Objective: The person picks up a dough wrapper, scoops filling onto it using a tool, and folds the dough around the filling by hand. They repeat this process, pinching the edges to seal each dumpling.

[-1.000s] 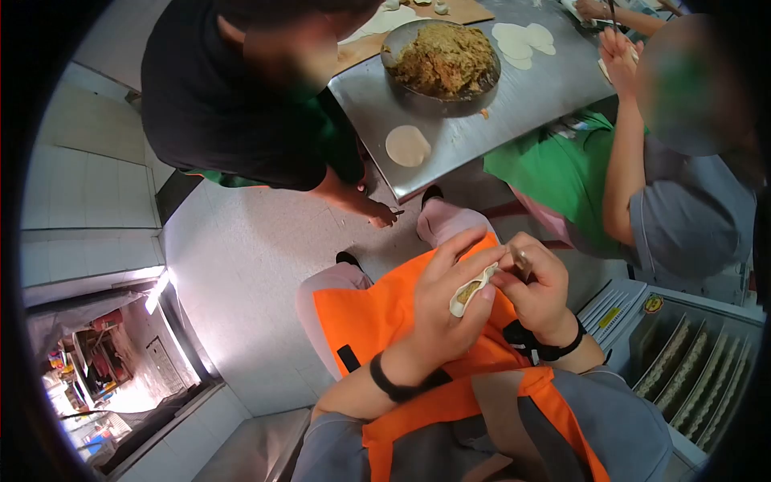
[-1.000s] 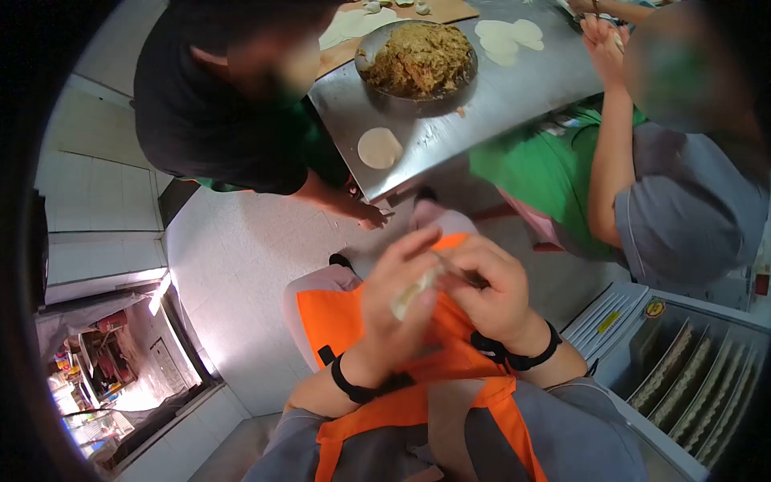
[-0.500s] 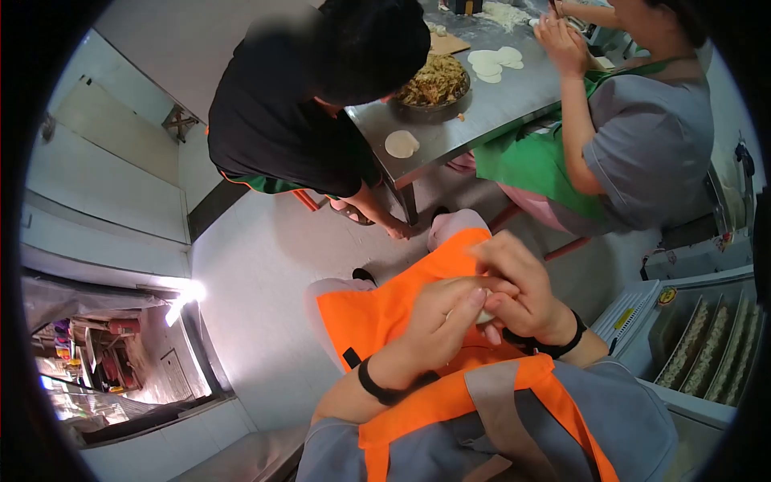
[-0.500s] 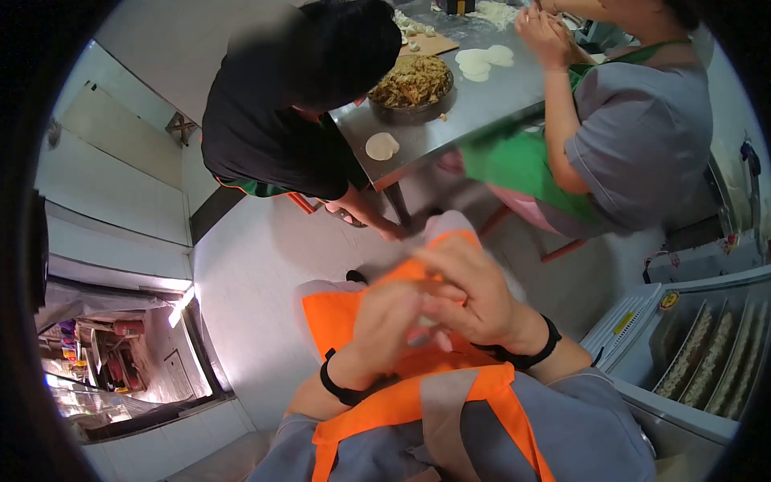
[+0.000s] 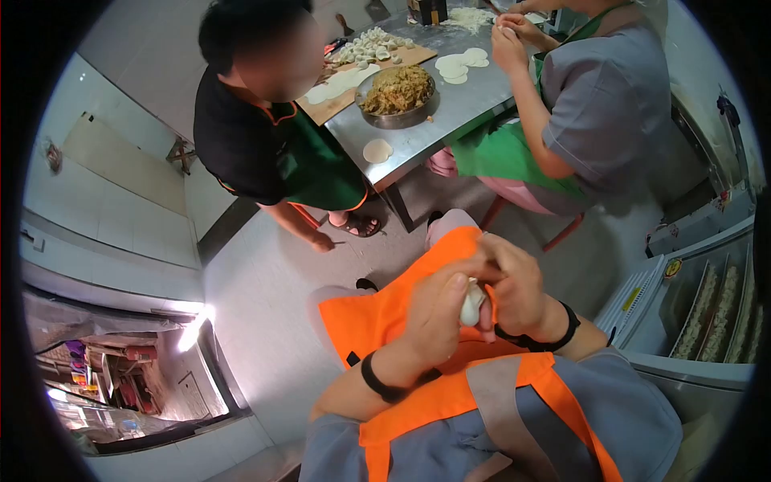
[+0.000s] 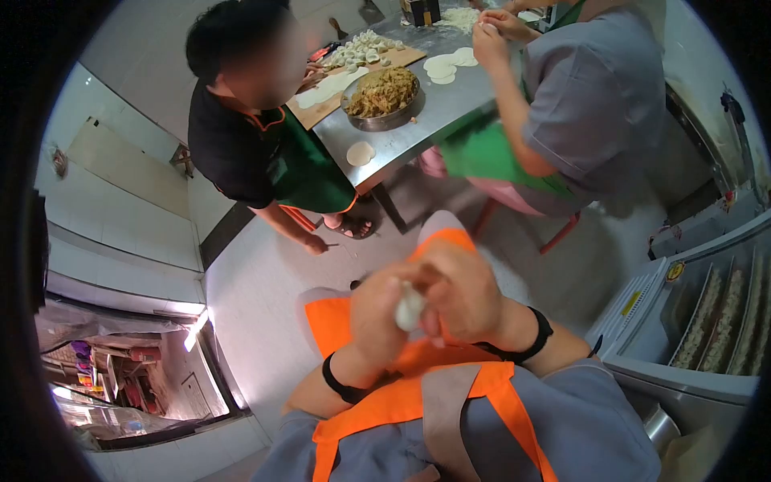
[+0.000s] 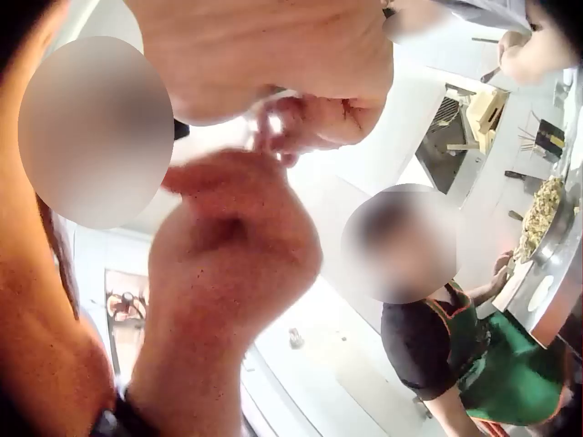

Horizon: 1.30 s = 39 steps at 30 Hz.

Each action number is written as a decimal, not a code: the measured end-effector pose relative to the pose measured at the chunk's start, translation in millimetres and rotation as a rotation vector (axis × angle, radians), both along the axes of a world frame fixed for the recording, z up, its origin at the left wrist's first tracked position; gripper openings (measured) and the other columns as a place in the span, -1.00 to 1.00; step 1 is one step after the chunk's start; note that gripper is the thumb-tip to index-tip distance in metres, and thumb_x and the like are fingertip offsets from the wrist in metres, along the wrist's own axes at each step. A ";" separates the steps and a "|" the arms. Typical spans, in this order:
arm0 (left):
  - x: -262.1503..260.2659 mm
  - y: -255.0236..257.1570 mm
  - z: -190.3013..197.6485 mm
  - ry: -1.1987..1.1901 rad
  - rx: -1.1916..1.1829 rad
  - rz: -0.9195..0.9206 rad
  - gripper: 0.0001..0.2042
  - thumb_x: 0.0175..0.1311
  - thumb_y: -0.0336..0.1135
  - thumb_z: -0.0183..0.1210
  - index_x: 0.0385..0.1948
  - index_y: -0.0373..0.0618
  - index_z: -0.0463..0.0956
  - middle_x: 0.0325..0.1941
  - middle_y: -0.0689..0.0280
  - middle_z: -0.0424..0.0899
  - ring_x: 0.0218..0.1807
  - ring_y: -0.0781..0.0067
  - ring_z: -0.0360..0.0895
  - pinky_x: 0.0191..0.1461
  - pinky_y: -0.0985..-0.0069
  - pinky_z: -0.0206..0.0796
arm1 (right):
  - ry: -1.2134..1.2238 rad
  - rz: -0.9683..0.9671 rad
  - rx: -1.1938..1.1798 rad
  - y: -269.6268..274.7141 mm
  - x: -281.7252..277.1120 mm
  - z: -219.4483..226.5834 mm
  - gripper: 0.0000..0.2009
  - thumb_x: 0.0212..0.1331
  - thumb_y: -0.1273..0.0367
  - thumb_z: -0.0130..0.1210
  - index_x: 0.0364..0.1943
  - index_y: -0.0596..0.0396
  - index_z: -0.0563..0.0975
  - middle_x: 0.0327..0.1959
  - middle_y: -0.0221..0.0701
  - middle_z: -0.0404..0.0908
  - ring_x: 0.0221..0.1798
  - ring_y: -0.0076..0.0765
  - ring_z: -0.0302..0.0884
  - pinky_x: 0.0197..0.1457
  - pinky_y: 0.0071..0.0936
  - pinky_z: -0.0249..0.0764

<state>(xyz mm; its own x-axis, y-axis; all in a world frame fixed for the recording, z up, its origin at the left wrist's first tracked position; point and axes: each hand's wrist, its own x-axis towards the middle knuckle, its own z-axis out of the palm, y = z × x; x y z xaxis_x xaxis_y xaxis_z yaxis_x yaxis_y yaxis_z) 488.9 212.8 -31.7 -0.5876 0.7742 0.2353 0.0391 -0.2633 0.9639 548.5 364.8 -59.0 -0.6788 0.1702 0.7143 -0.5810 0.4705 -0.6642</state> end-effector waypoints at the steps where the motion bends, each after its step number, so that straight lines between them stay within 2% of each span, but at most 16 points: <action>1: 0.8 1.8 9.4 -0.305 0.017 -0.080 -0.61 0.46 -0.21 -0.10 0.10 -0.34 0.44 -0.45 0.14 0.63 -0.55 0.35 0.51 -0.46 0.53 0.32 | -0.091 0.015 -0.026 3.9 3.8 4.0 -0.78 0.33 0.31 0.01 -0.25 0.22 0.52 -0.51 -0.27 0.48 -0.52 -0.14 0.48 -0.47 -0.33 0.35; 2: 4.5 1.9 3.4 -0.236 -0.042 -0.035 -0.52 0.52 -0.09 -0.25 0.20 -0.32 0.38 -0.56 0.27 0.58 -0.63 0.50 0.45 -0.51 0.64 0.27 | -0.187 0.029 -0.055 8.0 11.4 9.1 -0.79 0.34 0.31 0.03 -0.24 0.21 0.53 -0.51 -0.29 0.49 -0.51 -0.18 0.51 -0.47 -0.37 0.36; 5: 1.7 4.5 0.0 -0.029 -0.128 0.043 -0.60 0.53 -0.31 -0.24 0.29 -0.30 0.27 -0.48 0.35 0.50 -0.60 0.64 0.41 -0.46 0.67 0.27 | -0.254 0.077 -0.076 4.2 19.1 18.0 -0.91 0.28 0.47 0.10 -0.21 0.19 0.54 -0.53 -0.34 0.54 -0.52 -0.27 0.55 -0.47 -0.44 0.38; 8: 0.2 5.4 -5.5 -0.049 -0.061 -0.025 -0.59 0.49 -0.37 -0.08 0.31 -0.26 0.22 -0.30 0.34 0.53 -0.48 0.66 0.42 -0.39 0.72 0.25 | -0.117 0.025 0.020 4.0 13.8 12.2 -0.91 0.21 0.55 0.12 -0.22 0.21 0.54 -0.51 -0.30 0.56 -0.53 -0.24 0.52 -0.45 -0.40 0.40; 10: -6.2 15.3 -11.7 0.277 -0.004 0.044 -0.57 0.43 -0.41 0.03 0.30 -0.24 0.22 -0.25 0.35 0.50 -0.41 0.68 0.41 -0.36 0.72 0.25 | -0.110 -0.017 0.019 8.1 10.7 9.4 -0.90 0.22 0.55 0.12 -0.20 0.22 0.54 -0.50 -0.29 0.56 -0.53 -0.23 0.53 -0.44 -0.40 0.41; 11: -5.5 12.0 -8.7 0.225 -0.040 0.010 -0.55 0.39 -0.42 0.10 0.28 -0.22 0.24 -0.17 0.34 0.48 -0.34 0.69 0.42 -0.33 0.70 0.27 | -0.107 -0.038 0.018 11.0 9.6 7.8 -0.89 0.22 0.55 0.12 -0.19 0.22 0.55 -0.49 -0.29 0.57 -0.53 -0.22 0.53 -0.44 -0.39 0.41; 12: -4.8 8.8 -5.9 0.173 -0.077 -0.022 -0.53 0.35 -0.43 0.18 0.26 -0.20 0.25 -0.10 0.33 0.46 -0.28 0.71 0.42 -0.29 0.69 0.29 | -0.094 -0.071 0.046 14.4 8.8 5.5 -0.78 0.25 0.56 0.10 -0.03 0.25 0.55 -0.45 -0.28 0.59 -0.49 -0.25 0.55 -0.40 -0.42 0.44; 16: -9.1 2.2 -21.1 -0.069 -0.082 0.074 -0.72 0.39 -0.44 0.14 0.06 -0.22 0.31 -0.21 0.32 0.51 -0.36 0.69 0.46 -0.35 0.67 0.30 | -0.097 -0.049 -0.005 20.1 1.0 0.6 -0.56 0.28 0.59 0.06 0.27 0.25 0.42 -0.36 -0.31 0.62 -0.42 -0.34 0.55 -0.31 -0.47 0.48; 18: -11.8 2.4 -19.3 -0.090 -0.046 0.109 -0.81 0.41 -0.44 0.11 -0.05 -0.22 0.33 -0.30 0.32 0.54 -0.45 0.69 0.47 -0.41 0.68 0.29 | -0.109 -0.016 -0.020 21.7 -4.5 -4.6 -0.57 0.29 0.59 0.05 0.27 0.25 0.42 -0.35 -0.30 0.63 -0.43 -0.34 0.55 -0.31 -0.48 0.48; 22: -19.8 -0.9 -18.7 0.124 -0.098 0.154 -0.88 0.47 -0.43 0.04 -0.12 -0.22 0.31 -0.47 0.33 0.54 -0.60 0.67 0.44 -0.52 0.67 0.26 | -0.125 0.028 -0.020 22.0 -11.8 -7.3 -0.59 0.30 0.59 0.04 0.25 0.26 0.43 -0.35 -0.31 0.63 -0.43 -0.35 0.56 -0.32 -0.49 0.48; 24: -25.8 -3.4 -23.6 0.287 -0.123 0.163 -0.89 0.49 -0.43 0.01 -0.11 -0.22 0.31 -0.50 0.33 0.53 -0.62 0.67 0.43 -0.55 0.66 0.25 | -0.123 0.015 -0.061 17.0 -18.2 -5.3 -0.84 0.37 0.50 0.02 -0.04 0.23 0.50 -0.40 -0.35 0.56 -0.43 -0.44 0.45 -0.35 -0.51 0.36; 25: -27.6 -2.1 -24.9 0.216 -0.123 0.158 -0.90 0.49 -0.43 0.00 -0.11 -0.22 0.31 -0.51 0.34 0.53 -0.62 0.67 0.43 -0.54 0.67 0.25 | -0.124 0.007 -0.083 15.3 -20.6 -4.8 -0.89 0.40 0.46 0.01 -0.19 0.22 0.53 -0.43 -0.37 0.52 -0.43 -0.49 0.39 -0.36 -0.52 0.30; 30: -35.1 7.4 -20.3 -0.340 0.028 0.079 -0.90 0.47 -0.47 -0.01 -0.10 -0.23 0.31 -0.50 0.35 0.53 -0.63 0.69 0.39 -0.56 0.70 0.18 | -0.217 -0.014 -0.113 17.9 -25.2 -2.0 -0.89 0.38 0.47 0.02 -0.22 0.22 0.55 -0.42 -0.36 0.56 -0.44 -0.49 0.42 -0.36 -0.53 0.31; 33: -44.9 3.0 -33.1 -0.410 -0.004 0.085 -0.90 0.48 -0.43 -0.01 -0.11 -0.22 0.32 -0.50 0.37 0.52 -0.62 0.70 0.40 -0.57 0.71 0.18 | -0.233 0.019 -0.091 23.5 -30.1 -4.1 -0.92 0.34 0.51 0.05 -0.22 0.23 0.56 -0.43 -0.33 0.58 -0.47 -0.41 0.50 -0.38 -0.51 0.39; 36: -53.6 4.4 -43.5 0.014 -0.183 0.135 -0.93 0.51 -0.40 -0.02 -0.16 -0.18 0.35 -0.63 0.43 0.44 -0.64 0.70 0.36 -0.51 0.66 0.18 | -0.238 0.040 -0.047 24.4 -36.3 -10.7 -0.92 0.32 0.54 0.06 -0.20 0.24 0.56 -0.45 -0.32 0.58 -0.49 -0.37 0.53 -0.39 -0.51 0.42; 39: -57.8 3.6 -45.3 0.096 -0.197 0.167 -0.89 0.51 -0.37 -0.03 -0.15 -0.20 0.35 -0.50 0.38 0.52 -0.65 0.73 0.36 -0.60 0.71 0.16 | -0.290 0.053 -0.084 23.4 -39.3 -13.8 -0.91 0.32 0.55 0.04 -0.18 0.24 0.56 -0.45 -0.34 0.58 -0.48 -0.41 0.52 -0.38 -0.52 0.41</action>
